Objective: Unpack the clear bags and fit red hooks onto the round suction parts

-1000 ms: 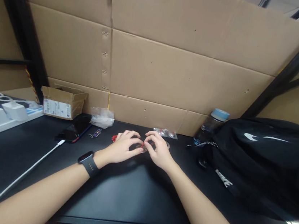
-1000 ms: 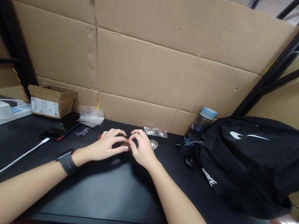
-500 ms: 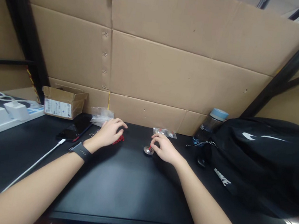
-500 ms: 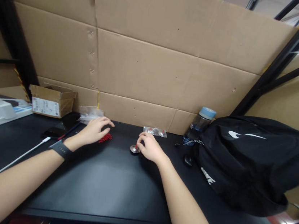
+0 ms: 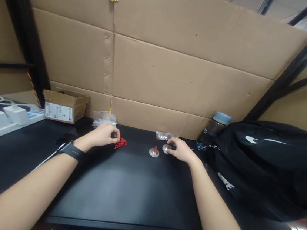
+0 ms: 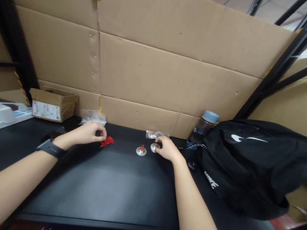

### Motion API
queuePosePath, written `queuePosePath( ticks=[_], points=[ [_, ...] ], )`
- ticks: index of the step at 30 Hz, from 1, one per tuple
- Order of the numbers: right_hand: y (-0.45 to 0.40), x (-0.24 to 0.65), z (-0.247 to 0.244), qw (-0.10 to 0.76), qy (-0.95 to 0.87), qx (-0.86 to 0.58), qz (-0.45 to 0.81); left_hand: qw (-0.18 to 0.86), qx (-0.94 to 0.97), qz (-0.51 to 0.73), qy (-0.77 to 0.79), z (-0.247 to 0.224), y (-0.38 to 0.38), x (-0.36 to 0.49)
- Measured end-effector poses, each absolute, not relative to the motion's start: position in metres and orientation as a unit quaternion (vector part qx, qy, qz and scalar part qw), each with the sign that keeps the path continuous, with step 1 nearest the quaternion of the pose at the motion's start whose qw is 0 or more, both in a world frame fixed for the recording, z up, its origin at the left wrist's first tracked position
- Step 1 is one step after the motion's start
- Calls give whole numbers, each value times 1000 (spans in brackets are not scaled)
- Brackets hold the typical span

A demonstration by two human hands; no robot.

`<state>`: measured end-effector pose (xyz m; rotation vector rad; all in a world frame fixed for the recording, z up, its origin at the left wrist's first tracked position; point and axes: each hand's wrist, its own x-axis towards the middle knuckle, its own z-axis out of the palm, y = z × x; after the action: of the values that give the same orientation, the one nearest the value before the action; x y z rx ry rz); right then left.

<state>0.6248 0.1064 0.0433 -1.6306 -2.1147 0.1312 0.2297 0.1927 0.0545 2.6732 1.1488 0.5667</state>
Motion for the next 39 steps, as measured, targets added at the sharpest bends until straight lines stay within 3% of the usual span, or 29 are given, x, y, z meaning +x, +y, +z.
queuePosePath(
  ticks=[4,11,16,30,39],
  points=[
    [108,637,41,201,-750,-624,90,99,893,126,421,61,184,226],
    [110,630,37,211,-729,-646,79,18,893,96,440,51,169,246],
    [107,625,40,203,-717,-662,76,75,903,32,422,55,163,246],
    [110,631,38,214,-717,-660,62,54,884,50,462,62,152,247],
    [107,629,41,164,-727,-664,61,175,926,39,332,57,151,250]
  ],
)
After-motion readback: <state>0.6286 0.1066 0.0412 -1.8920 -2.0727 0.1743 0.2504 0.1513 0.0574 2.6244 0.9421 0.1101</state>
